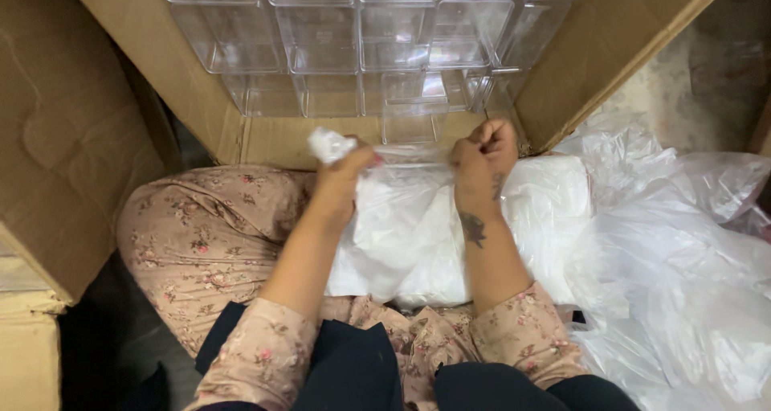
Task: The person sits on the floor among cardboard boxes and stacks of clear plastic boxes. They take clear plastic boxes one at a time, pull a plastic bag over each box, and place the bagged box onto a pile of wrapped boxes beside them.
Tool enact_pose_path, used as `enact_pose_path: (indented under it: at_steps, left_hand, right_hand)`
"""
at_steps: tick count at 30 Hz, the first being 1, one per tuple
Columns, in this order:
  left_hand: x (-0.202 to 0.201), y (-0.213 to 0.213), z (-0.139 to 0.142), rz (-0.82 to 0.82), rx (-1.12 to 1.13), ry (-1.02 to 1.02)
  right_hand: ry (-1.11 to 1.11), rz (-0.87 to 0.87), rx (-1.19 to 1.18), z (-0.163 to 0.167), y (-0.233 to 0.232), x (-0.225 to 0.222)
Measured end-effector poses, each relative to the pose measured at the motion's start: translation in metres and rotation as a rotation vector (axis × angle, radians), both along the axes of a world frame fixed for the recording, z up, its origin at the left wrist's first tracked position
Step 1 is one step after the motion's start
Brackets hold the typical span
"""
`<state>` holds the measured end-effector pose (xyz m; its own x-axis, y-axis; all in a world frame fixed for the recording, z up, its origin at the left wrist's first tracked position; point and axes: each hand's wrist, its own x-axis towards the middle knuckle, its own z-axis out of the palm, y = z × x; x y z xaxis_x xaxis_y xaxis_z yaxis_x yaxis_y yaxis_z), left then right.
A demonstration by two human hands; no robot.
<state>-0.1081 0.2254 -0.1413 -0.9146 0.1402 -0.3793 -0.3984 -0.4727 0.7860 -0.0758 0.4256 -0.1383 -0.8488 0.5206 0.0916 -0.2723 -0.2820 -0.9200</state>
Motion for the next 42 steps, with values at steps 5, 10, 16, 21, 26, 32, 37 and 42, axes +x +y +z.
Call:
enact_pose_path:
  at_steps: [5, 10, 16, 21, 26, 32, 37, 42]
  left_hand:
    - [-0.01, 0.029, 0.011, 0.108, -0.407, -0.081]
    - [-0.018, 0.029, 0.006, -0.073, -0.077, 0.209]
    - [-0.009, 0.022, 0.005, -0.165, -0.085, 0.233]
    - [-0.002, 0.012, 0.01, -0.191, 0.066, -0.021]
    - [-0.002, 0.001, 0.009, -0.215, 0.363, 0.137]
    - [-0.003, -0.008, 0.006, -0.159, 0.603, 0.03]
    - [0.009, -0.012, 0.009, -0.252, 0.262, 0.279]
    - [0.009, -0.007, 0.0, -0.078, -0.045, 0.356]
  right_hand:
    - [-0.063, -0.246, 0.497, 0.007, -0.016, -0.018]
    - [-0.005, -0.057, 1.054, 0.017, -0.017, -0.023]
    - [-0.133, 0.016, 0.79, 0.016, -0.011, -0.017]
    - [-0.186, 0.356, 0.377, 0.013, -0.012, -0.014]
    - [-0.228, 0.388, 0.502, 0.011, -0.009, -0.003]
    - [-0.209, 0.46, 0.431, 0.007, -0.014, 0.007]
    - [-0.202, 0.237, 0.239, -0.005, -0.019, 0.007]
    - [-0.237, 0.345, -0.079, 0.005, -0.022, 0.005]
